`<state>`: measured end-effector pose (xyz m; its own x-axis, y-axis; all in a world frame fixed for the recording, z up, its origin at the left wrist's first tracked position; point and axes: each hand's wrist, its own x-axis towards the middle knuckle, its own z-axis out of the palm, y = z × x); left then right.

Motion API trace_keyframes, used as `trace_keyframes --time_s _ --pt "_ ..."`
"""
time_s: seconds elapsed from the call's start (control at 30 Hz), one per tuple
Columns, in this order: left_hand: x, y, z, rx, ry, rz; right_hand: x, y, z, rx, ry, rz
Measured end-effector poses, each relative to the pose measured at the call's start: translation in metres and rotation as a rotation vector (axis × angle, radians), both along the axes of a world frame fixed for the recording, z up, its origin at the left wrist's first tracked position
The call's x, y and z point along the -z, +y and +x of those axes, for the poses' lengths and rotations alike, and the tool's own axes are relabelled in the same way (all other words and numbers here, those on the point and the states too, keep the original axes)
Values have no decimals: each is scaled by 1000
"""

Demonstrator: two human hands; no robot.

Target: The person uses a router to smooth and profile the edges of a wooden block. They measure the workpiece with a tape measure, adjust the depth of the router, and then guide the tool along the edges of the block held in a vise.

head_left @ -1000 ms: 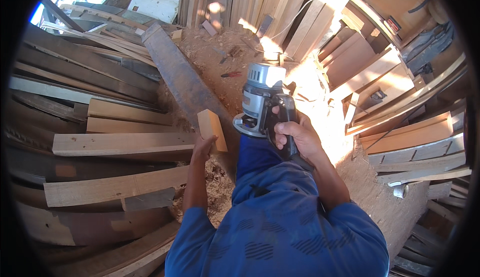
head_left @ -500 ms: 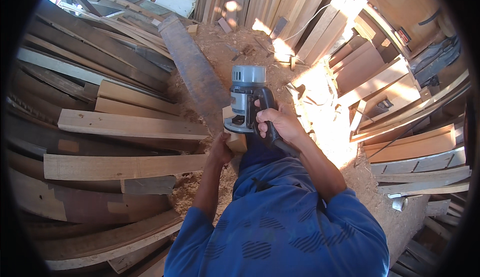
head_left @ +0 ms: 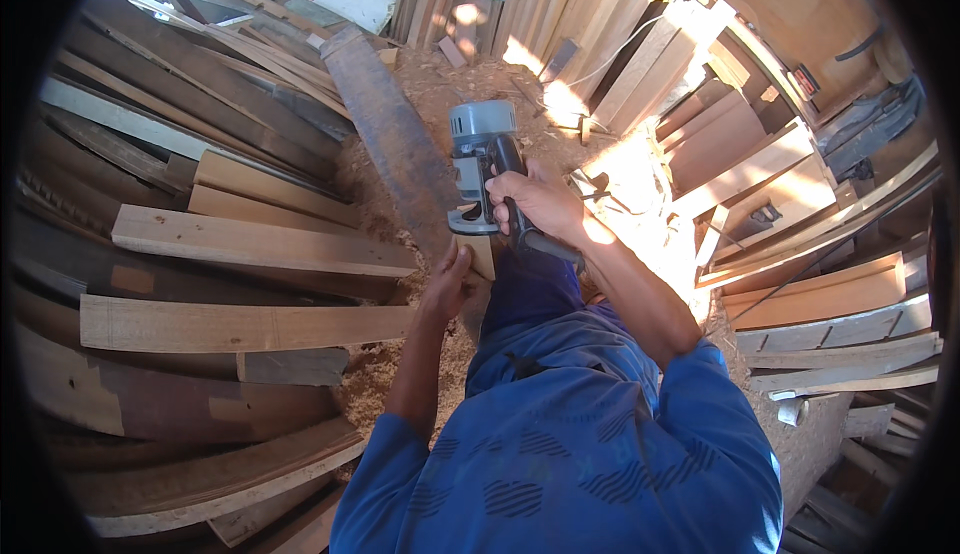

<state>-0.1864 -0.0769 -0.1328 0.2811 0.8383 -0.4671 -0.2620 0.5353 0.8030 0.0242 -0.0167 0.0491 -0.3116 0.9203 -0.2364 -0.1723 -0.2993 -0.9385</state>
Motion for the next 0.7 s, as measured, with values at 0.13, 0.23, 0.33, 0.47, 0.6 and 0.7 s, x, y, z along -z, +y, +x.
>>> trace_keyframes --time_s 0.13,0.23,0.33,0.47,0.6,0.7 --pt "-2 13 8 -1 217 -58 0 15 -5 -5 -57 23" --pt "14 25 10 81 442 -100 3 26 -5 47 -2 -48" --pt "71 40 -9 -104 489 263 12 38 -19 34 12 -53" --pt "59 55 -1 -72 261 318 17 45 -13 73 29 -82" --pt "22 52 16 -37 256 326 27 57 -3 99 23 -80" --pt "18 54 15 -41 269 340 25 58 -8 108 -22 -112"
